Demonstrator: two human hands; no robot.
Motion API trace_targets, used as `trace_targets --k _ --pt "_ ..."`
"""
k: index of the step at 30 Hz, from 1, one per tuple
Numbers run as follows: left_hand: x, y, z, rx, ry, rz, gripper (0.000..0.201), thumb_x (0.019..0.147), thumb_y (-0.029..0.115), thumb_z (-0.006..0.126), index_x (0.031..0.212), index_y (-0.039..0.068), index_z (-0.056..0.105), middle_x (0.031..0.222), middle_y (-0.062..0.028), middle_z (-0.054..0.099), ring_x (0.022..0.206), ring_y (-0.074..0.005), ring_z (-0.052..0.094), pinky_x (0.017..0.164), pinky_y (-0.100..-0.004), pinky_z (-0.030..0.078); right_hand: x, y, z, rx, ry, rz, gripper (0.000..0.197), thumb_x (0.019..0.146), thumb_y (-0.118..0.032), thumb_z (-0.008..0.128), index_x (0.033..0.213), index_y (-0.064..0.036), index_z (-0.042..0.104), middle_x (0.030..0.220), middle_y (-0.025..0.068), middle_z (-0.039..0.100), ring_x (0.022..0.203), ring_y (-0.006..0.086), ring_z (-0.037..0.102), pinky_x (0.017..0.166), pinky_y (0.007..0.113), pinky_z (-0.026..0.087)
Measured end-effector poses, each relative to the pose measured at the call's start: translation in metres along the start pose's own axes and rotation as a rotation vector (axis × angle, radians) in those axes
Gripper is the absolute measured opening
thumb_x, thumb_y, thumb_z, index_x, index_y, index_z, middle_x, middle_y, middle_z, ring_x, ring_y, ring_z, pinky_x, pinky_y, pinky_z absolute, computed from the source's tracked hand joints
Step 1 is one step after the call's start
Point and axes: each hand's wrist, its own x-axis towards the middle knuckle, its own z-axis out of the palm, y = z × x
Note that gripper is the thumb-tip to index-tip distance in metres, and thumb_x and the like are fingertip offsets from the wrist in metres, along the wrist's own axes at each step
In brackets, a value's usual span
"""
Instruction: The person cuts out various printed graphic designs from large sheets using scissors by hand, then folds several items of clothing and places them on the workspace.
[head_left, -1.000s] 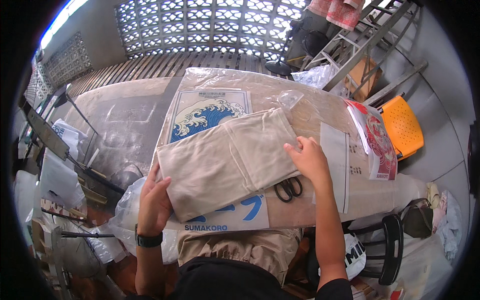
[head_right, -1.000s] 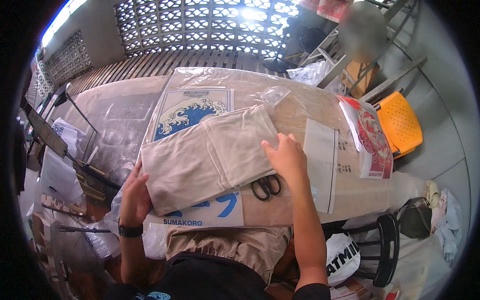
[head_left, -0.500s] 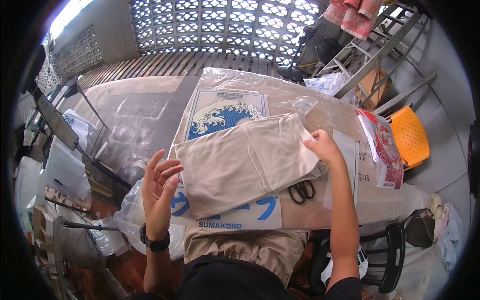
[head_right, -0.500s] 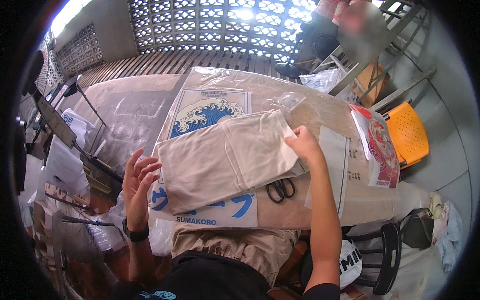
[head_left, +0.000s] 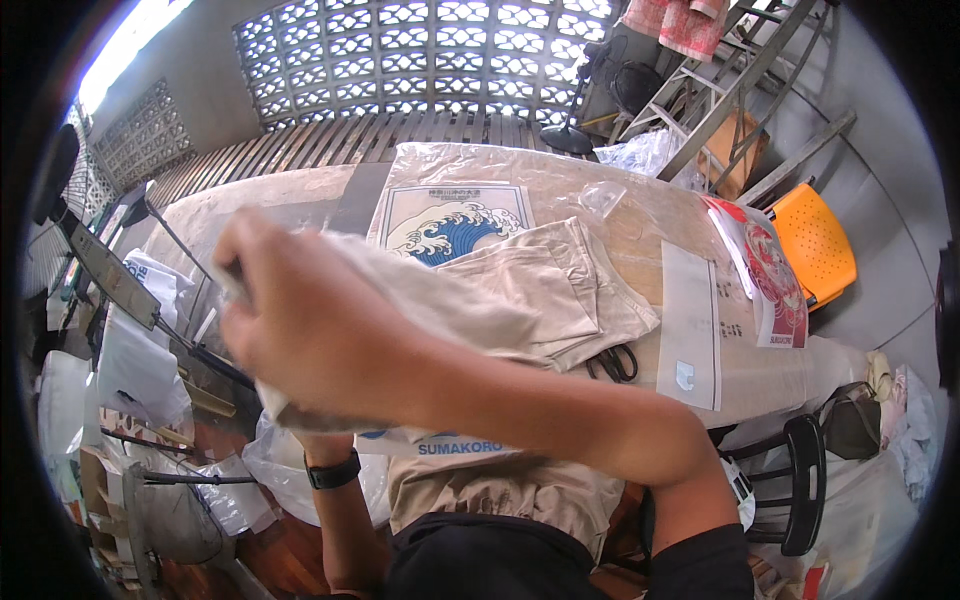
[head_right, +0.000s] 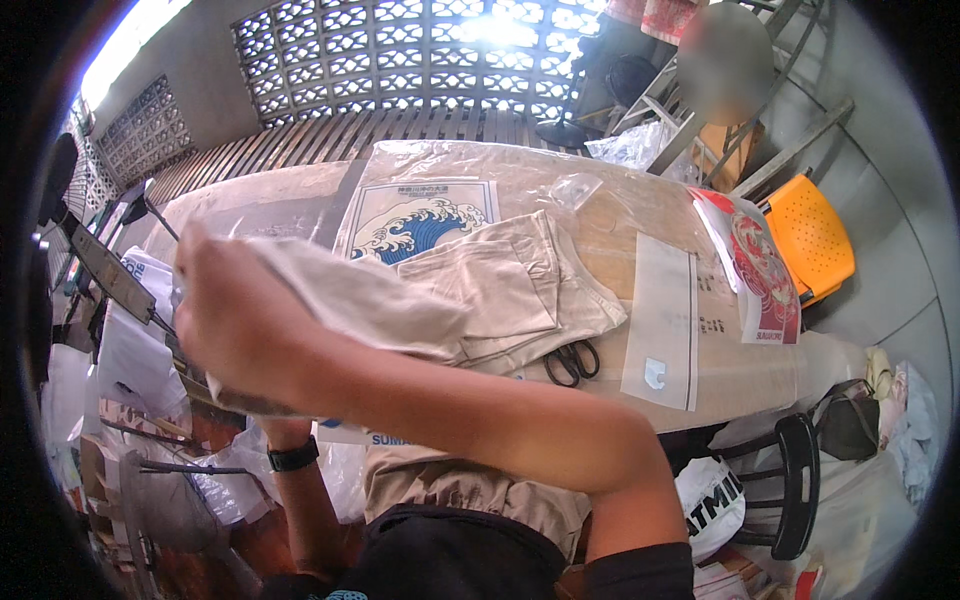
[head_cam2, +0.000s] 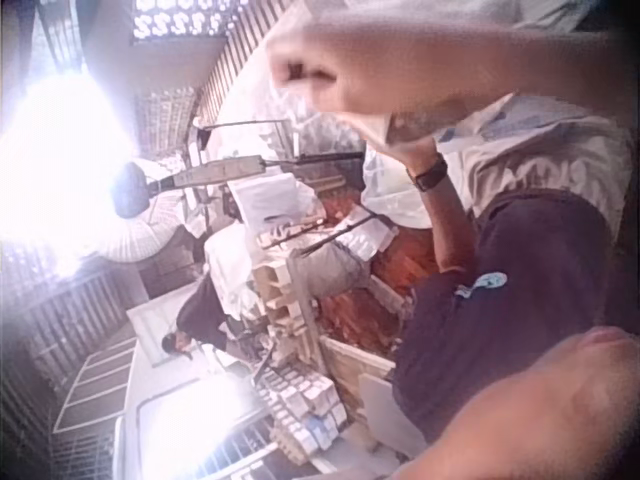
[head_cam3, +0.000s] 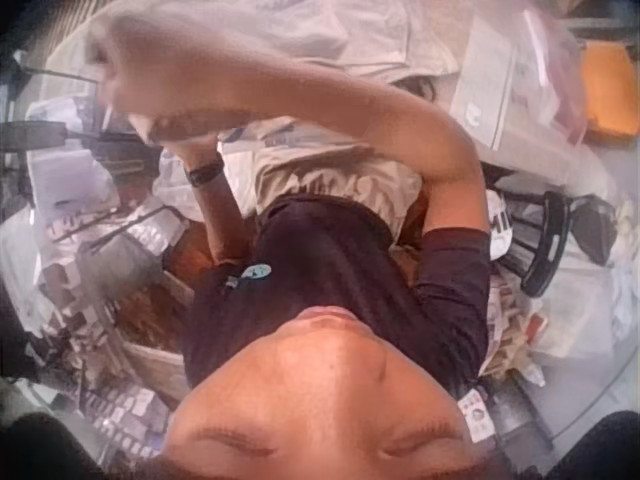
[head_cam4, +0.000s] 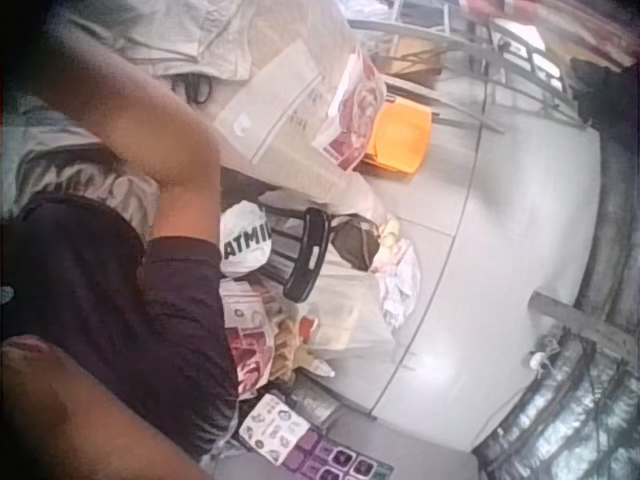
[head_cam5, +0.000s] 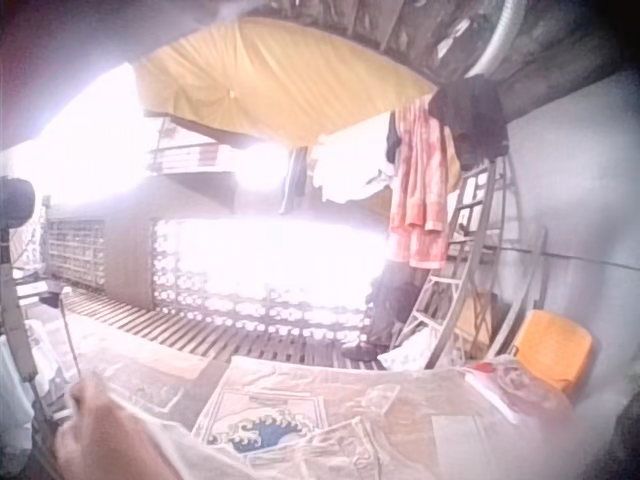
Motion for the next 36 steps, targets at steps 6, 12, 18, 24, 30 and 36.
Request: trace_targets --k 6,12,18,24,30,36 --pt "-0.018 -0.009 -0.035 -0.319 -0.156 -0.079 0.069 0.105 0.045 0.047 0.159 0.011 0.020 0.156 -0.0178 0.036 0.143 -0.0308 0.039 0.118 -0.0486 0.033 -0.034 0.007 0.085 -0.073 -0.311 -0.016 0.039 0.088 -0.016 0.069 0.119 0.0022 0.055 0.096 0.0204 0.067 0.079 0.0388 0.070 0.071 0.046 0.055" --pt "-0.012 -0.016 -0.034 -0.331 -0.192 -0.051 0.075 0.104 0.048 0.049 0.161 0.015 0.014 0.160 -0.0184 0.030 0.146 -0.0334 0.035 0.122 -0.0512 0.029 -0.075 0.038 0.023 -0.832 -0.013 -0.080 0.052 0.084 -0.032 0.077 0.123 -0.0038 0.058 0.101 0.0123 0.060 0.096 0.0293 0.062 0.080 0.042 0.052" --pt "-0.010 -0.024 -0.019 -0.376 -0.123 -0.012 0.074 0.105 0.046 0.047 0.162 0.021 0.009 0.163 -0.0187 0.024 0.149 -0.0337 0.030 0.122 -0.0534 0.028 -0.073 0.059 0.073 -0.711 -0.072 -0.069 0.055 0.083 -0.033 0.079 0.124 -0.0046 0.057 0.104 0.0129 0.057 0.098 0.0306 0.061 0.081 0.041 0.052" --pt "-0.008 -0.014 -0.010 -0.394 -0.051 0.038 0.067 0.106 0.049 0.040 0.162 0.021 0.014 0.162 -0.0191 0.026 0.146 -0.0325 0.036 0.119 -0.0508 0.035 -0.044 0.079 0.070 -0.414 -0.052 -0.010 0.018 0.095 -0.015 0.064 0.094 0.0029 0.063 0.078 0.0125 0.066 0.071 0.0250 0.069 0.061 0.037 0.053" --pt "-0.017 -0.021 -0.040 -0.307 0.042 0.051 0.062 0.105 0.052 0.040 0.150 0.009 0.036 0.143 -0.0129 0.044 0.127 -0.0244 0.047 0.114 -0.0443 0.039 0.059 0.039 0.036 0.212 -0.095 0.446 0.024 0.102 -0.018 0.056 0.102 0.0055 0.062 0.082 0.0129 0.070 0.071 0.0174 0.071 0.055 0.029 0.055" --pt "-0.023 -0.012 -0.057 -0.632 -0.201 0.000 0.080 0.100 0.067 0.035 0.158 0.013 0.028 0.161 -0.0147 0.033 0.145 -0.0332 0.037 0.119 -0.0518 0.033 0.052 0.079 0.076 0.008 -0.119 0.120 0.029 0.096 -0.016 0.064 0.115 0.0058 0.063 0.092 0.0206 0.072 0.072 0.0248 0.073 0.060 0.033 0.056"
